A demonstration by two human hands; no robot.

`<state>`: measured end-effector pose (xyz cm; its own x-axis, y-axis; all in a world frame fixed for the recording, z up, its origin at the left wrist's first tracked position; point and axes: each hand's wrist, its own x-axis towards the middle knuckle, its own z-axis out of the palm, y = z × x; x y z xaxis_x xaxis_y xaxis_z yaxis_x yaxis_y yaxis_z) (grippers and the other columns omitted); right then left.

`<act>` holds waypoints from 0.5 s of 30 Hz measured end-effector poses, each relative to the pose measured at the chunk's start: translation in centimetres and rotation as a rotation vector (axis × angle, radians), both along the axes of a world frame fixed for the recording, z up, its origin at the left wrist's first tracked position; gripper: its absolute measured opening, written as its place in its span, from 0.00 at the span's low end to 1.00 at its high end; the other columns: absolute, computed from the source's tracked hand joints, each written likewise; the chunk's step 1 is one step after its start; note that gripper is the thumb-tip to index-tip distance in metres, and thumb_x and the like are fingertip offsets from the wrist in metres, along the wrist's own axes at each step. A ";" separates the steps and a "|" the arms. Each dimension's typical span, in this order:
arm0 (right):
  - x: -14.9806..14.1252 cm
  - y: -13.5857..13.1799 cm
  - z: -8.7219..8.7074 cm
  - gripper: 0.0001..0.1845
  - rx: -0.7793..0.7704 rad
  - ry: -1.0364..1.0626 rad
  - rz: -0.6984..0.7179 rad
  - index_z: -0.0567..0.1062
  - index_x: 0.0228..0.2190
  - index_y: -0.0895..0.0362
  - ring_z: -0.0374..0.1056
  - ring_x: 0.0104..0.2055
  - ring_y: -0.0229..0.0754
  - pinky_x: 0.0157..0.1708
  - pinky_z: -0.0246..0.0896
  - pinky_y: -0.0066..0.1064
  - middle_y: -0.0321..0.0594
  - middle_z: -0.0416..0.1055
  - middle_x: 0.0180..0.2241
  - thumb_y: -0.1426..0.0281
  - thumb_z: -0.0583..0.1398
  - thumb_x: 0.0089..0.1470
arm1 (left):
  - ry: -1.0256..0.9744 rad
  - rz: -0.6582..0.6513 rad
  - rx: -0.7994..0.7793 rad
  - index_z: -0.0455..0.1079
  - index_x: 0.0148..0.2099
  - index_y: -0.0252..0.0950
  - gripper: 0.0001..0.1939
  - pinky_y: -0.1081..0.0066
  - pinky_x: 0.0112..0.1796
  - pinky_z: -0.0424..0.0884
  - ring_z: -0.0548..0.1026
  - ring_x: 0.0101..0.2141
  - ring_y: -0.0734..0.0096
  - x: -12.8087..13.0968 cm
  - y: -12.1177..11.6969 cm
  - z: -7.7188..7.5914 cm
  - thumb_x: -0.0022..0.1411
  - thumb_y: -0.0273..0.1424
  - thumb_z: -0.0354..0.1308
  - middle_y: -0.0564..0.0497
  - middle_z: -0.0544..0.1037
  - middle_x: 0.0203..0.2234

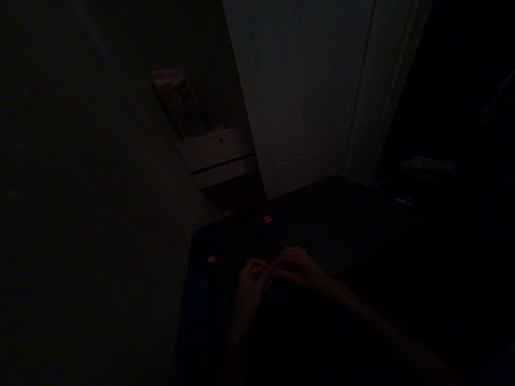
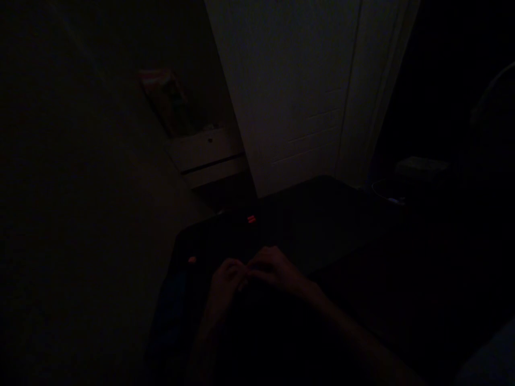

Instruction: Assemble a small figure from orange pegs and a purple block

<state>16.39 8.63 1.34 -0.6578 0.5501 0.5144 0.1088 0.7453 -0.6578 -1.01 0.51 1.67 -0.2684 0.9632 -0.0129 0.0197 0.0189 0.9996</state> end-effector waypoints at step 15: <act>0.1 0.3 -0.6 0.14 -0.136 0.027 -0.085 0.83 0.41 0.53 0.76 0.42 0.45 0.45 0.67 0.35 0.41 0.82 0.39 0.57 0.65 0.62 | 0.335 0.068 0.116 0.83 0.44 0.40 0.11 0.59 0.50 0.76 0.83 0.43 0.56 0.3 -1.4 0.4 0.59 0.34 0.66 0.46 0.86 0.42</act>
